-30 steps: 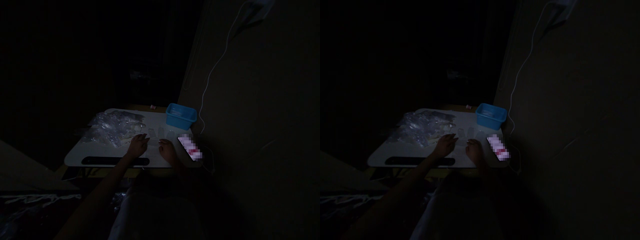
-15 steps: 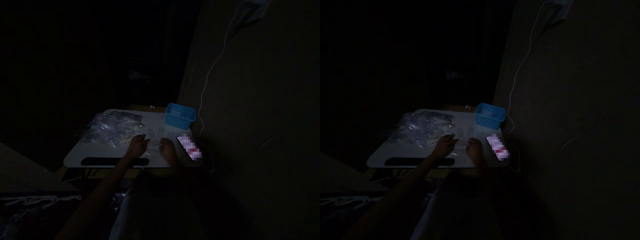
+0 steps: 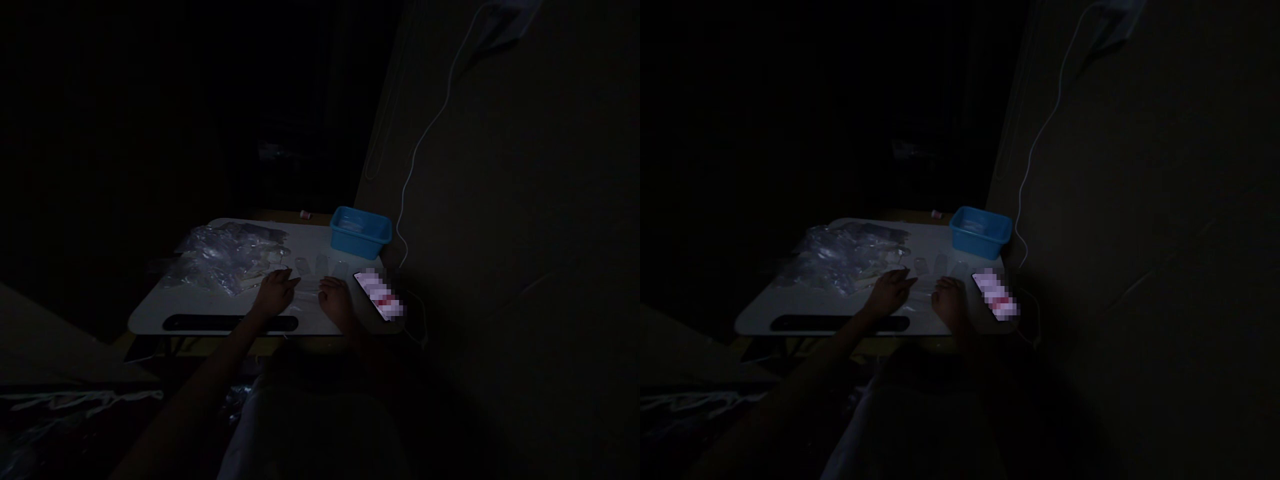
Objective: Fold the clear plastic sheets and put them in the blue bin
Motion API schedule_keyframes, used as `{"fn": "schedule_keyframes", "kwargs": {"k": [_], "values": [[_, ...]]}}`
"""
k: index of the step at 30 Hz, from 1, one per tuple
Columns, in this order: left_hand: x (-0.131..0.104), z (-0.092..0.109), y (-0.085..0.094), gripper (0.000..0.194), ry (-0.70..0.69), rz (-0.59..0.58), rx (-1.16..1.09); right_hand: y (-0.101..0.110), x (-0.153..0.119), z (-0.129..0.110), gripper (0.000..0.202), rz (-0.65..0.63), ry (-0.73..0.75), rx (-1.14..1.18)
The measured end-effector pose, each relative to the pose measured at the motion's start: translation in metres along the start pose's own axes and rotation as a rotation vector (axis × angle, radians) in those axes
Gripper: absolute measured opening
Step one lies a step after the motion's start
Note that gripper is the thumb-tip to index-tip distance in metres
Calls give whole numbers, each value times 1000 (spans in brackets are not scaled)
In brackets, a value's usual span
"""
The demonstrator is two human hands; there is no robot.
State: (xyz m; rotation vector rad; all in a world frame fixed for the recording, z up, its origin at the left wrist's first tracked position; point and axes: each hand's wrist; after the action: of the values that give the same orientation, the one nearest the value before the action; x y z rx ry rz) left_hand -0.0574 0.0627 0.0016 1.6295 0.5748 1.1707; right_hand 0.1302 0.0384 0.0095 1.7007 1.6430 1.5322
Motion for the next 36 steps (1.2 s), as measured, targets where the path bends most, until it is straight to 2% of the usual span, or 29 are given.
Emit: {"fn": "schedule_keyframes", "kwargs": {"k": [6, 13, 18, 23, 29, 32, 36], "values": [[0, 2, 4, 38, 5, -19, 4, 1, -2, 1, 29, -85, 151, 19], [-1, 4, 7, 39, 19, -40, 41, 4, -1, -4, 26, -44, -19, -43], [-1, 5, 10, 39, 14, -41, 38, 3, -1, -3, 25, 10, -22, -36], [-1, 5, 10, 39, 18, -46, 34, 2, -2, -2, 25, -15, 28, -10], [-2, 3, 6, 39, 22, -43, 34, 3, -1, -3, 24, 10, -64, -17], [-1, 3, 7, 39, 17, -45, 33, 3, -2, -1, 25, 11, -1, -7], [-1, 4, 9, 39, 24, -50, 28, 1, -3, 0, 26, -75, 113, 9]]}}
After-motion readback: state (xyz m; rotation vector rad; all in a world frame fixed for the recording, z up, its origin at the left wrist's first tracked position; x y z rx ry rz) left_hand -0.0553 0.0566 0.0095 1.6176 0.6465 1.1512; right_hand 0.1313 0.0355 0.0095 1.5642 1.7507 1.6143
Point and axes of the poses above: each hand's wrist, its own x-axis towards the middle knuckle, its own y-axis out of the back of the hand, z = x × y, and after that the axes turned 5 degrees about x, right-handed
